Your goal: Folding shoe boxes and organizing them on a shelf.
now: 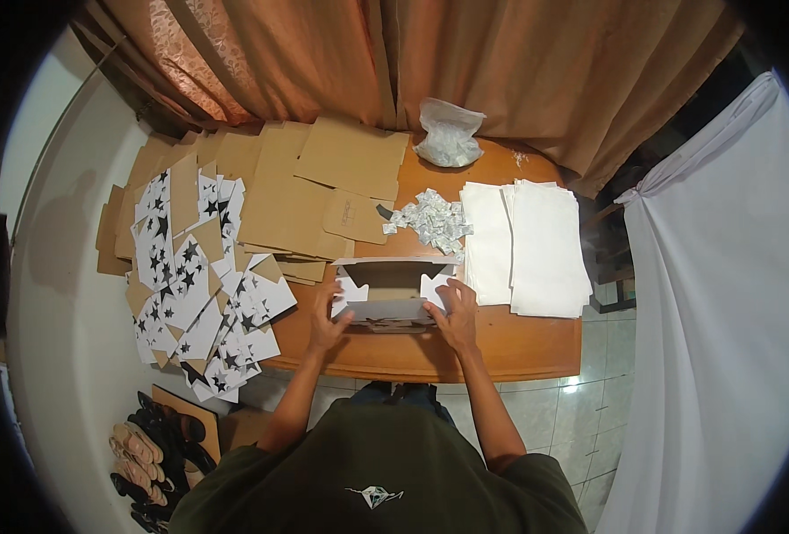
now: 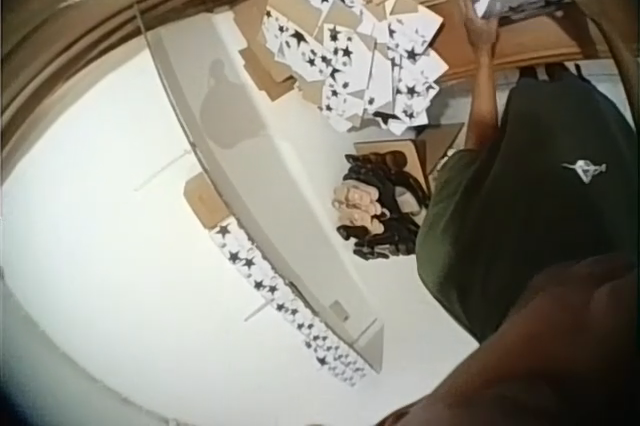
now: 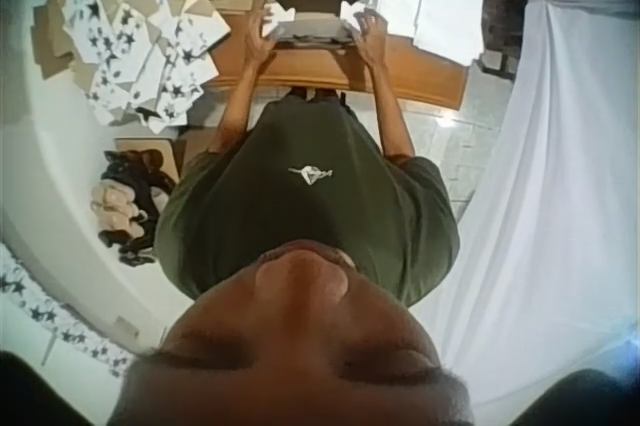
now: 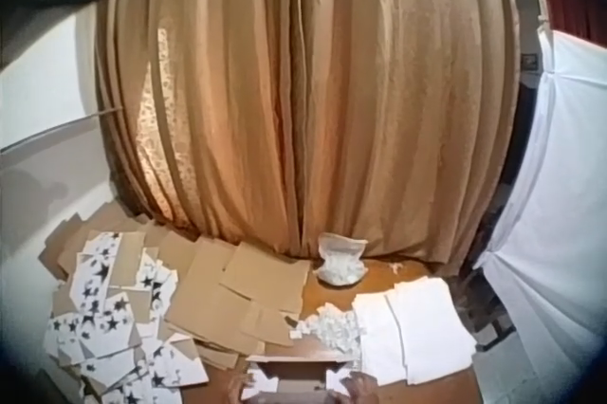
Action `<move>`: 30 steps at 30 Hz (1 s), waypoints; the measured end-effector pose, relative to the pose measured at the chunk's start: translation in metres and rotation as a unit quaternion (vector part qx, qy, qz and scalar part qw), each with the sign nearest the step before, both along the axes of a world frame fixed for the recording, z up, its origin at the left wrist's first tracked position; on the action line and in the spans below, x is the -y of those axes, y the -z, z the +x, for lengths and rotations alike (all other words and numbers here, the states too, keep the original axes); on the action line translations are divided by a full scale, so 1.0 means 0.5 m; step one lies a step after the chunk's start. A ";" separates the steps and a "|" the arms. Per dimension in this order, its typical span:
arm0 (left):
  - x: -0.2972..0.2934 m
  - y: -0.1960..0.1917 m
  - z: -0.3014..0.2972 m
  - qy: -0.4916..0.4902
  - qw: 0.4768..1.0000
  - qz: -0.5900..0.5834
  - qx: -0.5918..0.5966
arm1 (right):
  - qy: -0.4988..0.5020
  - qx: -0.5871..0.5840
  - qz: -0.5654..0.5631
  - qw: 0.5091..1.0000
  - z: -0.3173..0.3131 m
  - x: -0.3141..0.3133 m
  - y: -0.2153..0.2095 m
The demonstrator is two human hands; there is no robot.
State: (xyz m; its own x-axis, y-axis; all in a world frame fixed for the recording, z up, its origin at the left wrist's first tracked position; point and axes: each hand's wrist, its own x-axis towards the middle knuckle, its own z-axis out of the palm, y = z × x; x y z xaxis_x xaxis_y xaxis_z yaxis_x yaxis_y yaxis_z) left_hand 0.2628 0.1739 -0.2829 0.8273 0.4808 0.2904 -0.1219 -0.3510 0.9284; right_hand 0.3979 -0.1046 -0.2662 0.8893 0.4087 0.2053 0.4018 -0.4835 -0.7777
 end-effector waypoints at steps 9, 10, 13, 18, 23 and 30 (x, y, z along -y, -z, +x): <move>0.019 -0.006 -0.037 0.045 0.962 0.243 -0.120 | -0.030 0.123 -0.125 0.984 -0.041 0.018 -0.003; 0.021 -0.001 -0.032 0.024 0.959 0.249 -0.135 | -0.021 0.109 -0.111 0.988 -0.039 0.017 -0.001; 0.019 -0.003 -0.013 0.001 0.967 0.186 -0.173 | -0.001 0.083 -0.104 0.991 -0.034 0.009 0.006; 0.025 -0.011 -0.001 -0.008 0.966 0.156 -0.205 | 0.023 0.049 -0.113 0.992 -0.032 -0.001 0.014; 0.042 -0.060 0.012 -0.109 0.948 0.281 -0.103 | 0.050 0.134 0.021 0.989 -0.030 -0.004 -0.008; 0.014 -0.002 0.003 0.032 0.936 0.288 -0.199 | -0.010 0.108 -0.177 0.978 -0.014 0.003 -0.010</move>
